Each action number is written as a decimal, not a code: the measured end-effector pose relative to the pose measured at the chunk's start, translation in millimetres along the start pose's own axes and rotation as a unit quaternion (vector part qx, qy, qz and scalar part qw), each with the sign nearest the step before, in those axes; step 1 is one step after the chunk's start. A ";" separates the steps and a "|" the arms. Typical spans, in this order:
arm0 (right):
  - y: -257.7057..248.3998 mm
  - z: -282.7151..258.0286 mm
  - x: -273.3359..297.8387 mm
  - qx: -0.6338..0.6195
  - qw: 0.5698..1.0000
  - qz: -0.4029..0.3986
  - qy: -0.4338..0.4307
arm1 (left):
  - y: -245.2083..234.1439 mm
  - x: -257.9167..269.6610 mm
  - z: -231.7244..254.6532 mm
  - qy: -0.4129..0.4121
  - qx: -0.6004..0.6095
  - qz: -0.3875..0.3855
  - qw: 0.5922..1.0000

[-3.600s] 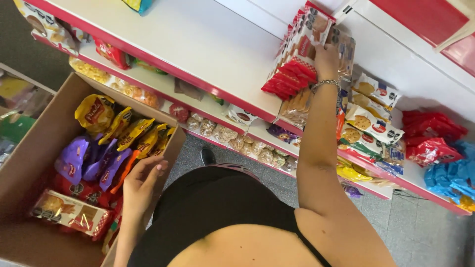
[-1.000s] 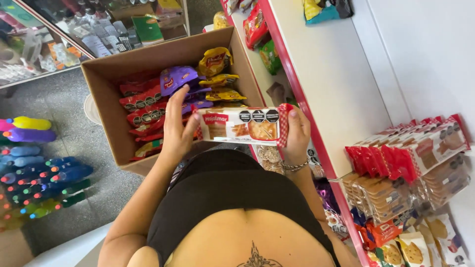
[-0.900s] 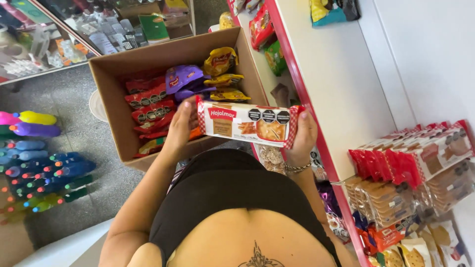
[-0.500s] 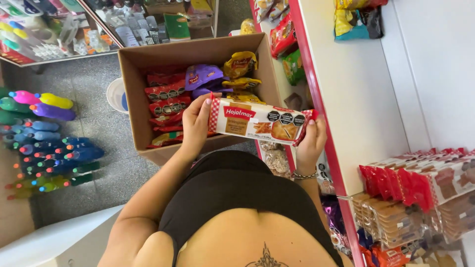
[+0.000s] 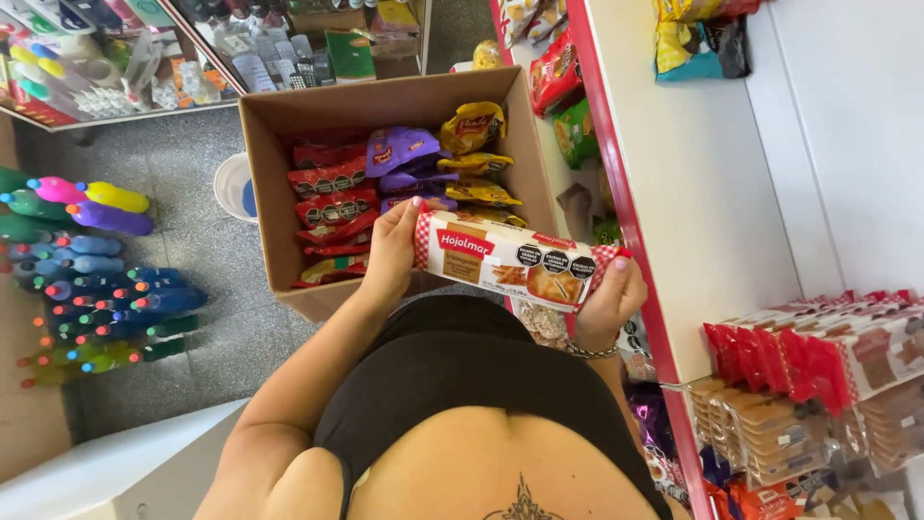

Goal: Cleaning a grocery store shelf with a cloth and stocking it with snack bags from a cardboard box.

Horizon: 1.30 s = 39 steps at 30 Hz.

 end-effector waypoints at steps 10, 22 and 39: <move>2.9 -56.2 -0.6 -0.015 0.991 0.117 -0.057 | -8.9 -12.5 -1.6 0.168 -0.095 -0.069 0.979; 21.5 -58.7 -2.8 -0.031 0.999 0.029 0.002 | -31.0 -36.8 6.1 0.253 -0.168 0.022 0.952; 8.2 -94.0 -23.0 -0.199 0.948 0.061 0.241 | -19.8 -7.5 46.7 0.345 -0.348 0.005 0.872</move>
Point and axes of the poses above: each hand's wrist, its own x-axis away from the middle knuckle, its own y-axis out of the palm, z = x × y, the point moved 4 cm from there along -x, towards the middle knuckle, and after that the axes turned 5 degrees about -y, right-handed, at the moved point
